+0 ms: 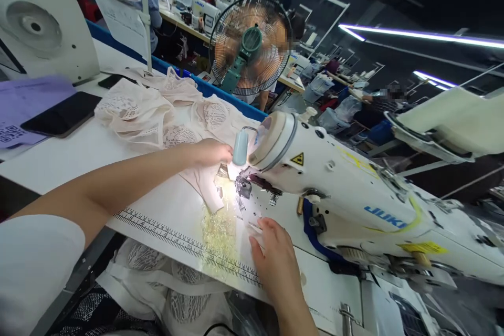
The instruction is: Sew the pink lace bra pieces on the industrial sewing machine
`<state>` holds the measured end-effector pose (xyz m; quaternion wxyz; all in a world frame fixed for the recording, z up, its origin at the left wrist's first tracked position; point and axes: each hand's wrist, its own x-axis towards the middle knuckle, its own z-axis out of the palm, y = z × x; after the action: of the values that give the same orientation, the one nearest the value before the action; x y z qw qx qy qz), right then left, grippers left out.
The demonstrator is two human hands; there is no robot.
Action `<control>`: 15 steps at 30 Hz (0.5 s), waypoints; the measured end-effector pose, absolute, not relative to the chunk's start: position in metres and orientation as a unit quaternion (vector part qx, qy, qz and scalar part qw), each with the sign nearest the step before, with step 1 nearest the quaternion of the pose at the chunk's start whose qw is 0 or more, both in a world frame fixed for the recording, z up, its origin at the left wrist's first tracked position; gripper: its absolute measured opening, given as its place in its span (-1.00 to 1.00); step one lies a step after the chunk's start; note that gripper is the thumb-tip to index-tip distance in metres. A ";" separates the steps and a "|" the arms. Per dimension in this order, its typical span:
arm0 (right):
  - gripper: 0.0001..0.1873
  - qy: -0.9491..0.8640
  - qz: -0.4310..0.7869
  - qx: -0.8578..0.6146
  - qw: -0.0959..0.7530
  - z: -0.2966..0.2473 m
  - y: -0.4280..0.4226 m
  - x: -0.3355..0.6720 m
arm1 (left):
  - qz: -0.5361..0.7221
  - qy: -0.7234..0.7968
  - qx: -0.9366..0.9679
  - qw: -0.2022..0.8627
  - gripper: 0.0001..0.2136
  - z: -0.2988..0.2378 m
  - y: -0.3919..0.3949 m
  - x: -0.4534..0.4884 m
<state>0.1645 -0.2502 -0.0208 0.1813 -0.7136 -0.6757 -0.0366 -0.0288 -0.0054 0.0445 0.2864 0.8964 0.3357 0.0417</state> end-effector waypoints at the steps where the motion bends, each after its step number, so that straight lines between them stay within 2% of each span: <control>1: -0.64 -0.681 -0.051 -0.704 0.196 -0.016 -0.256 0.161 | 0.051 0.328 0.901 0.277 -0.72 0.050 -0.009 -0.036; 4: -0.73 -0.691 -0.037 -0.672 0.264 -0.003 -0.277 0.138 | 0.087 0.302 0.897 0.310 -0.72 0.062 -0.038 -0.059; 6: -0.79 -0.685 0.009 -0.649 0.331 0.001 -0.294 0.113 | 0.102 0.319 0.854 0.398 -0.73 0.059 -0.078 -0.070; 8: -0.81 -0.662 0.075 -0.630 0.399 0.001 -0.309 0.083 | 0.123 0.341 0.806 0.467 -0.67 0.044 -0.127 -0.075; 10: -0.75 -0.627 0.141 -0.626 0.441 -0.001 -0.317 0.057 | 0.160 0.319 0.792 0.494 -0.62 0.019 -0.172 -0.076; 11: -0.73 -0.609 0.163 -0.636 0.445 -0.003 -0.318 0.048 | 0.189 0.310 0.792 0.491 -0.61 0.005 -0.189 -0.076; 15: -0.91 -0.572 0.235 -0.670 0.411 -0.010 -0.321 0.050 | 0.259 0.339 0.732 0.531 -0.56 -0.043 -0.225 -0.064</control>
<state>0.0505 -0.3210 -0.0096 0.4114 -0.6696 -0.5718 0.2354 -0.0640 -0.2249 -0.0428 0.5315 0.7318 0.3388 0.2592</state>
